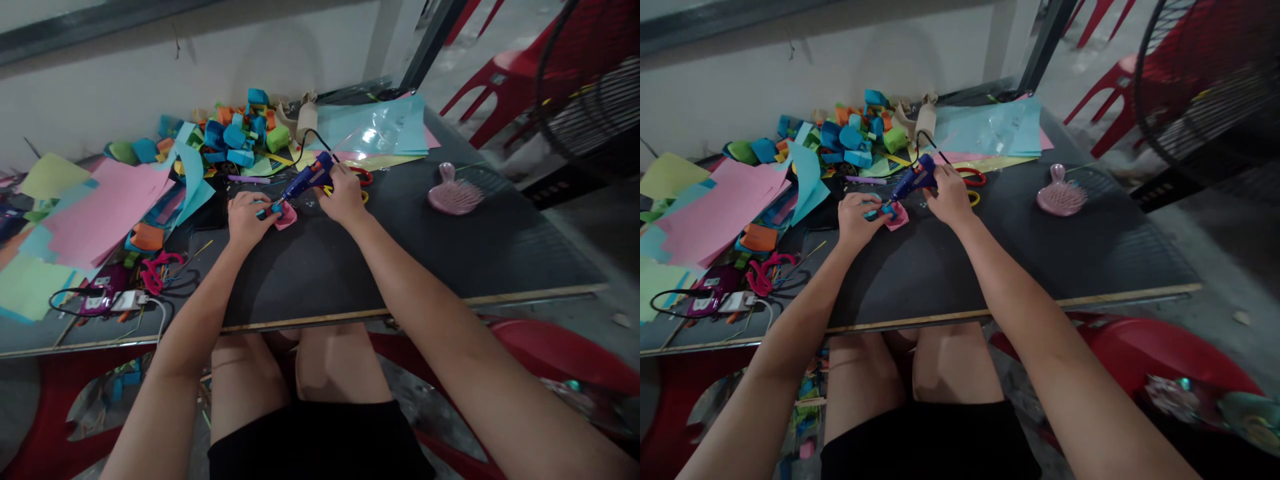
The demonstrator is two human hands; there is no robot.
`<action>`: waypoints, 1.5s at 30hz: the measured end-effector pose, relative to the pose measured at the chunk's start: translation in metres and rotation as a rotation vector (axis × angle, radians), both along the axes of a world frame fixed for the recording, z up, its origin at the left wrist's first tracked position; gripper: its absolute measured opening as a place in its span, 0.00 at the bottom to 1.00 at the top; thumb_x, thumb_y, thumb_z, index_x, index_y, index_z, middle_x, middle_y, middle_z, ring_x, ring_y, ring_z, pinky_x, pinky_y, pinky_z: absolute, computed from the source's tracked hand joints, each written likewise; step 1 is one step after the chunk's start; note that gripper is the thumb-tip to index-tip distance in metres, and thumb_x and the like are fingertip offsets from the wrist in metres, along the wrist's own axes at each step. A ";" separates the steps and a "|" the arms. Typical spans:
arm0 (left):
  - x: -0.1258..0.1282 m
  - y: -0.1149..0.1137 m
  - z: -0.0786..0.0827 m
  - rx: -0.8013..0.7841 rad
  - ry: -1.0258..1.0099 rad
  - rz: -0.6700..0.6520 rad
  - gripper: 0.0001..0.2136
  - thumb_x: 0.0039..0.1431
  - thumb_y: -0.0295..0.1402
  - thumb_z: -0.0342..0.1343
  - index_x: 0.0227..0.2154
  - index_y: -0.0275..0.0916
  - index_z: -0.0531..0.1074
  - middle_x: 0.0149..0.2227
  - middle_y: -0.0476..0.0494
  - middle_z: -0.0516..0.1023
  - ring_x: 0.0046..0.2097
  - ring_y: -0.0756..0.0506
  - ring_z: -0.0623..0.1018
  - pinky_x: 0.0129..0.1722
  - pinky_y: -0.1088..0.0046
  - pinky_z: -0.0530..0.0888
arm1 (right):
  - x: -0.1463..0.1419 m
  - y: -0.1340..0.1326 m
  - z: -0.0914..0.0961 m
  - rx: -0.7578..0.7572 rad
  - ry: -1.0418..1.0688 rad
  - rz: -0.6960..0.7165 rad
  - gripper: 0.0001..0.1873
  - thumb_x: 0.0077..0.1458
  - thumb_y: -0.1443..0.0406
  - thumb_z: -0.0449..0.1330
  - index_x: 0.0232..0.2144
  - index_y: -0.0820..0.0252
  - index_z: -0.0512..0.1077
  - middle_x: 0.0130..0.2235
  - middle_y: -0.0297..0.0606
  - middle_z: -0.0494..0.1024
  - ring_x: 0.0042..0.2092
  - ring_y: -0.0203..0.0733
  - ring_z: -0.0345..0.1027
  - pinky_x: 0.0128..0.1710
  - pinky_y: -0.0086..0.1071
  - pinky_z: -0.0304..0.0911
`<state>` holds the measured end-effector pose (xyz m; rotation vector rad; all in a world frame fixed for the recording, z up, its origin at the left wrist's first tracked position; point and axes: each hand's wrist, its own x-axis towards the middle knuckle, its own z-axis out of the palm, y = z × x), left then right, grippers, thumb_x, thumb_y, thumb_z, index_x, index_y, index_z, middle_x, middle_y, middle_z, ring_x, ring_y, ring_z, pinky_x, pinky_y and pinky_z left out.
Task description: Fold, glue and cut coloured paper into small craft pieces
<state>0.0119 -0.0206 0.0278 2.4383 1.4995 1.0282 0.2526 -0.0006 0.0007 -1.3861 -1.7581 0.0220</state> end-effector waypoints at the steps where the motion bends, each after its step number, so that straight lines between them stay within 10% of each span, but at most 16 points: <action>1: 0.000 0.000 0.000 0.006 0.000 0.003 0.06 0.52 0.41 0.68 0.30 0.47 0.81 0.41 0.46 0.81 0.49 0.38 0.74 0.51 0.53 0.67 | 0.000 0.000 0.000 0.000 -0.001 0.001 0.20 0.51 0.68 0.59 0.48 0.59 0.69 0.46 0.50 0.74 0.54 0.61 0.67 0.56 0.59 0.62; 19: 0.001 -0.001 0.002 0.044 -0.011 -0.005 0.08 0.54 0.42 0.66 0.30 0.45 0.80 0.41 0.45 0.81 0.49 0.38 0.75 0.51 0.53 0.70 | 0.008 0.004 0.000 0.017 0.032 -0.074 0.16 0.52 0.62 0.62 0.45 0.58 0.68 0.45 0.49 0.75 0.53 0.61 0.68 0.54 0.59 0.64; 31: 0.000 0.000 0.000 0.093 -0.053 -0.045 0.07 0.55 0.41 0.65 0.31 0.44 0.80 0.41 0.45 0.80 0.48 0.40 0.76 0.53 0.55 0.71 | 0.040 0.009 -0.008 0.129 0.201 -0.495 0.30 0.50 0.56 0.66 0.50 0.64 0.62 0.51 0.63 0.68 0.54 0.62 0.62 0.52 0.55 0.61; 45: 0.005 0.000 -0.001 0.074 -0.198 -0.030 0.05 0.53 0.36 0.68 0.34 0.45 0.81 0.40 0.47 0.80 0.46 0.43 0.76 0.52 0.58 0.72 | -0.046 -0.036 0.018 -0.004 0.256 0.388 0.15 0.57 0.57 0.61 0.44 0.54 0.76 0.43 0.39 0.82 0.47 0.47 0.72 0.52 0.46 0.65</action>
